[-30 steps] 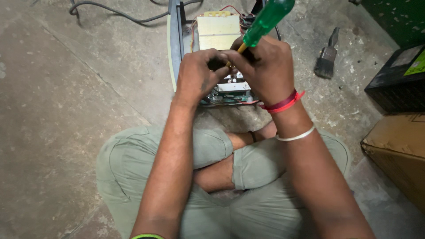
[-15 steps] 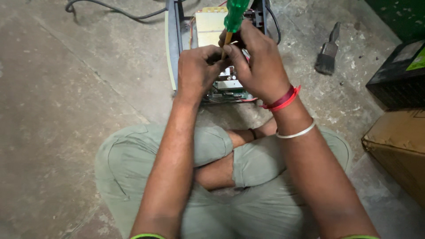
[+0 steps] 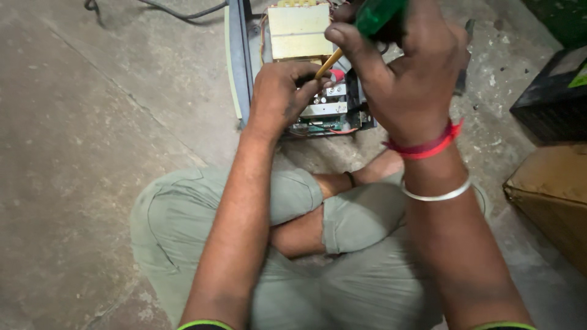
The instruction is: The person works on the internal components of an electronic device using a screwdriver, manipulating wires and tightening screws.
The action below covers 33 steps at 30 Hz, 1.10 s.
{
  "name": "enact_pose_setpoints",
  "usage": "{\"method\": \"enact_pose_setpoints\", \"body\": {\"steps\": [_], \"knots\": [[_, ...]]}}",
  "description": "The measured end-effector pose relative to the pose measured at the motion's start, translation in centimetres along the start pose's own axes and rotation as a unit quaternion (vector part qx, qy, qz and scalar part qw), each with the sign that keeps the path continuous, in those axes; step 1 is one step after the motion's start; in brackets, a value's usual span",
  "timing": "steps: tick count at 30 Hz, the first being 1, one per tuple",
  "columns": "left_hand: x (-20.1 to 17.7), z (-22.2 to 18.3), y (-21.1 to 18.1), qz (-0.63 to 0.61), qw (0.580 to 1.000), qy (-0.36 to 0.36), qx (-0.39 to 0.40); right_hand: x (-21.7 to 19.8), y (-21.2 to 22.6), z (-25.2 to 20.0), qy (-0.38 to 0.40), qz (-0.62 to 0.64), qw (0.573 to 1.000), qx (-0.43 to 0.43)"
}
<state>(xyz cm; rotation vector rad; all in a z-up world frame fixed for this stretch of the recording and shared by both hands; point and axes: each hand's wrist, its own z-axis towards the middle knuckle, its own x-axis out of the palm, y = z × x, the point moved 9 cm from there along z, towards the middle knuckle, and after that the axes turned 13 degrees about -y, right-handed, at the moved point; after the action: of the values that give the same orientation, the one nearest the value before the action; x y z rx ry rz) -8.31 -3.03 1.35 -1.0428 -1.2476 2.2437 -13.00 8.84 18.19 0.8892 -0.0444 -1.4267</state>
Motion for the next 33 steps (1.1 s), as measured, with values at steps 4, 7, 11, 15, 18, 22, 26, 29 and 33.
{"method": "enact_pose_setpoints", "body": {"steps": [4, 7, 11, 15, 18, 22, 26, 29, 33], "knots": [[0.4, -0.1, 0.2, -0.008, 1.000, 0.014, 0.005, -1.9, -0.4, -0.8, 0.026, 0.000, 0.999, -0.039], [0.6, -0.2, 0.6, -0.016, 0.999, 0.041, -0.016, -2.8, -0.6, -1.0, 0.000, -0.027, 0.998, -0.050], [0.9, -0.4, 0.5, -0.019, 0.998, 0.057, -0.005, -2.9, -0.6, -0.9, -0.048, -0.028, 0.998, -0.039], [0.6, -0.4, 0.6, -0.010, 0.998, 0.061, 0.026, -3.0, -0.4, -0.8, -0.005, 0.001, 0.999, -0.051], [0.7, -0.4, 0.9, -0.021, 0.996, 0.085, -0.033, -2.6, -0.2, -0.5, 0.004, 0.004, 0.999, -0.049], [0.2, 0.1, -0.4, -0.012, 0.998, 0.056, -0.011, -1.5, -0.8, -0.4, -0.004, 0.032, 0.999, -0.015], [0.7, -0.2, 0.6, -0.008, 0.994, 0.094, -0.060, -2.1, -1.3, -0.8, 0.051, 0.076, 0.996, 0.014], [0.6, -0.3, 0.6, -0.040, 0.995, 0.077, -0.041, -2.1, -0.8, -0.7, 0.009, 0.048, 0.999, -0.002], [0.4, -0.1, 0.4, -0.003, 0.999, 0.051, -0.010, -1.8, -0.8, -0.5, 0.029, 0.078, 0.996, 0.033]]}}
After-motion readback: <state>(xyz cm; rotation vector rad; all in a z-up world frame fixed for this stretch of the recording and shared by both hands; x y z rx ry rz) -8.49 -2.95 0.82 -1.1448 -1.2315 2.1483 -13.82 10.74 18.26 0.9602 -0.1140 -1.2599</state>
